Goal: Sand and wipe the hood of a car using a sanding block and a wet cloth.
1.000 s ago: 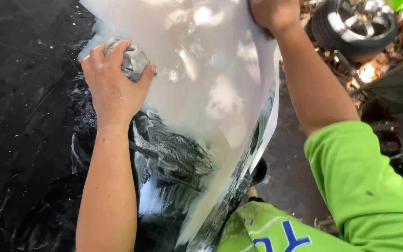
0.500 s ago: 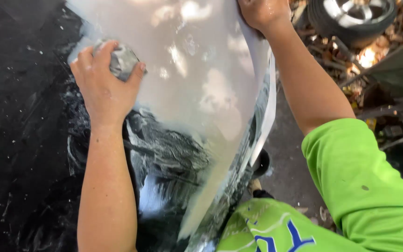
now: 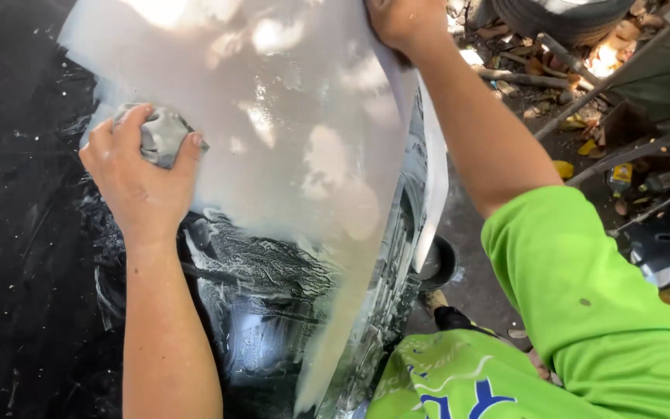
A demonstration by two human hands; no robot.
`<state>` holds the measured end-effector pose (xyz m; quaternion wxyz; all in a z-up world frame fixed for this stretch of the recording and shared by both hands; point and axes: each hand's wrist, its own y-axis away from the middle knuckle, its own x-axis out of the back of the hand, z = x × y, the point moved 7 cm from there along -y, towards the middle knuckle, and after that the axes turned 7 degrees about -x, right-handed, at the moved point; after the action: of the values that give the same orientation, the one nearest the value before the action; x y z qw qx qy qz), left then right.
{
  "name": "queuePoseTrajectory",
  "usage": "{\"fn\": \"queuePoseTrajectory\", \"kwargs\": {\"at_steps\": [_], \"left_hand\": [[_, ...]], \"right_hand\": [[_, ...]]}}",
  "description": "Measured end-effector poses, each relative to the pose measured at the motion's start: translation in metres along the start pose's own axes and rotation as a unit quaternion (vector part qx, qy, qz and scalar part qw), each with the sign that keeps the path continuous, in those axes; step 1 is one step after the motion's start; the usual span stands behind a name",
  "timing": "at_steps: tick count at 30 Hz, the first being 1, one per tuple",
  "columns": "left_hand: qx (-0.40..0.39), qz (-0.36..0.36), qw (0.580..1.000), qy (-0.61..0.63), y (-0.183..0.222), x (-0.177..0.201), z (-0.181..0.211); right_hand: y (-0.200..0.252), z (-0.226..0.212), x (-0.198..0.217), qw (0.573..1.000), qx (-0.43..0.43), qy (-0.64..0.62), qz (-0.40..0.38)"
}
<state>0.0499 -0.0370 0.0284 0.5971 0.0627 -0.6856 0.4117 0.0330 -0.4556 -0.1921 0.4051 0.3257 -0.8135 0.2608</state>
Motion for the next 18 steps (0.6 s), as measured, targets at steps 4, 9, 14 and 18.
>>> {"fn": "queuePoseTrajectory", "kwargs": {"at_steps": [4,9,14,18], "left_hand": [[-0.018,0.01,1.0,-0.016,0.001,-0.001,-0.003],[-0.034,0.012,0.999,-0.033,0.002,-0.001,0.001],[-0.013,0.008,1.0,-0.027,0.003,-0.004,-0.003],[-0.045,0.009,0.998,-0.035,0.005,-0.004,-0.004]], "right_hand": [[0.158,-0.041,0.06,0.987,0.09,-0.049,0.126],[0.226,-0.062,0.076,0.983,0.129,-0.128,0.017],[0.034,-0.015,0.027,0.988,0.059,-0.064,0.125],[0.119,-0.032,0.051,0.989,0.047,-0.09,0.11]]}}
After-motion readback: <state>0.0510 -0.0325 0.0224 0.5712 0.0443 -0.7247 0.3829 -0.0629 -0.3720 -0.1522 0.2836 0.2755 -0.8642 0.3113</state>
